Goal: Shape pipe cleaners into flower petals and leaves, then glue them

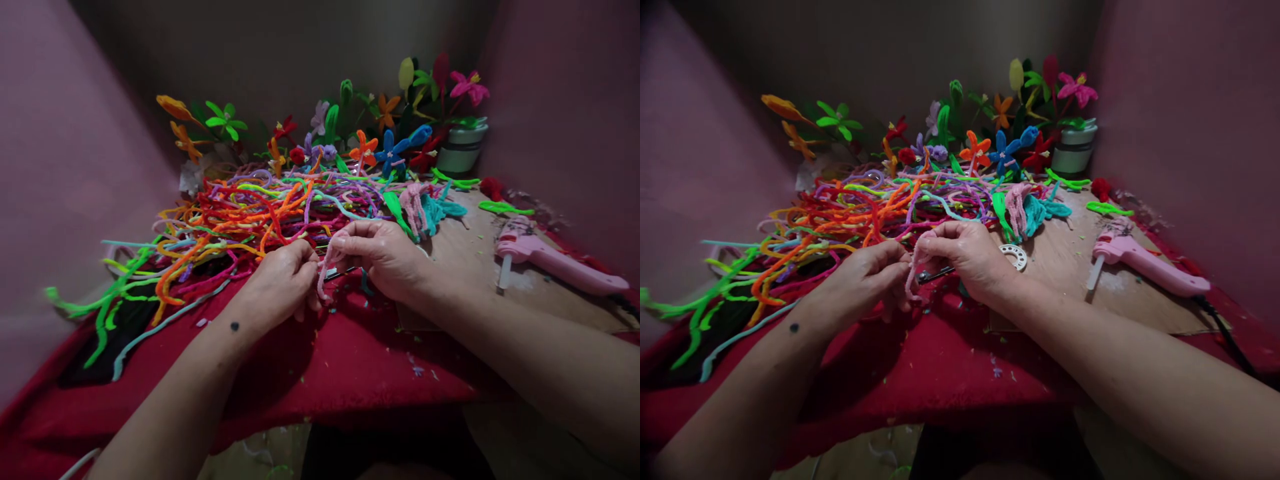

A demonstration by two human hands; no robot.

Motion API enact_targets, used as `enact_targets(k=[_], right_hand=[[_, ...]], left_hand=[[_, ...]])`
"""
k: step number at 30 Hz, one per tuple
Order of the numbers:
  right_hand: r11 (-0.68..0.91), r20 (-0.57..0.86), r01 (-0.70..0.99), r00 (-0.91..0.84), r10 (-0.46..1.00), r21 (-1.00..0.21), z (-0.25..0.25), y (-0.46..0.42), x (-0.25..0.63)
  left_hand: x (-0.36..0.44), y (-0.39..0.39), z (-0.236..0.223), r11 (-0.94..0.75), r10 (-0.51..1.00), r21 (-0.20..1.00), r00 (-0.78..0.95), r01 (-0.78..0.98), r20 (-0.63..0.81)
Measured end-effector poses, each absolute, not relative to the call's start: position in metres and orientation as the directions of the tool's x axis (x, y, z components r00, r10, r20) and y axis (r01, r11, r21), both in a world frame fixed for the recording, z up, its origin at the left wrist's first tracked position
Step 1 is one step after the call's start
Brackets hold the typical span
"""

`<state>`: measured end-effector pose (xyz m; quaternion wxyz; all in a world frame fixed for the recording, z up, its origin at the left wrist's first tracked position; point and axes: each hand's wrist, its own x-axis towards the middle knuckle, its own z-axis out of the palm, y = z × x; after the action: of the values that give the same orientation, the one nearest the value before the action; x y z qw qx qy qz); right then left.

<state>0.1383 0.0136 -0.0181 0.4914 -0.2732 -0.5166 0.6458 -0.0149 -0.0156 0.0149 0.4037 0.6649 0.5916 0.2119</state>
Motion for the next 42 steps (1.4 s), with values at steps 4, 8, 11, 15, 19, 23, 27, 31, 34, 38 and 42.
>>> enact_targets(k=[4,8,11,15,19,23,27,31,34,38,42], right_hand=[[-0.009,0.124,-0.35,-0.357,0.926,-0.937,-0.018,0.014,0.139],[0.027,0.142,-0.34,-0.318,0.937,-0.94,-0.018,0.014,0.139],[0.046,0.15,-0.337,-0.29,0.945,-0.94,-0.018,0.014,0.139],[0.042,0.132,-0.293,-0.293,0.947,-0.955,-0.018,0.012,0.139],[0.029,0.128,-0.281,-0.341,0.931,-0.959,-0.019,0.013,0.139],[0.012,0.152,-0.326,-0.408,0.9,-0.945,-0.019,0.015,0.14],[-0.061,0.084,-0.369,-0.366,0.927,-0.927,-0.019,0.013,0.138],[-0.055,0.089,-0.402,-0.331,0.939,-0.914,-0.019,0.011,0.136],[-0.068,0.09,-0.412,-0.353,0.931,-0.909,-0.019,0.012,0.135],[-0.034,0.116,-0.406,-0.339,0.934,-0.913,-0.018,0.012,0.134],[0.004,0.148,-0.39,-0.34,0.929,-0.921,-0.016,0.01,0.134]], left_hand=[[-0.021,-0.013,0.01,-0.046,0.969,0.741,0.212,0.67,-0.131],[-0.023,-0.011,0.008,-0.182,0.982,0.691,0.096,0.699,0.161],[-0.019,-0.014,0.011,-0.268,0.952,0.7,0.069,0.662,0.299],[-0.013,-0.018,0.011,-0.351,0.936,0.703,0.21,0.619,0.282],[-0.014,-0.016,0.01,-0.339,0.941,0.666,0.253,0.665,0.226],[-0.017,-0.015,0.014,-0.272,0.948,0.757,0.299,0.595,0.105],[-0.018,-0.015,0.017,-0.226,0.933,0.817,0.36,0.531,0.024],[-0.018,-0.014,0.018,-0.242,0.936,0.796,0.351,0.555,0.04],[-0.017,-0.014,0.02,-0.214,0.95,0.814,0.308,0.54,0.045],[-0.016,-0.015,0.022,-0.179,0.953,0.84,0.302,0.512,0.019],[-0.015,-0.016,0.02,-0.131,0.969,0.878,0.249,0.461,0.014]])
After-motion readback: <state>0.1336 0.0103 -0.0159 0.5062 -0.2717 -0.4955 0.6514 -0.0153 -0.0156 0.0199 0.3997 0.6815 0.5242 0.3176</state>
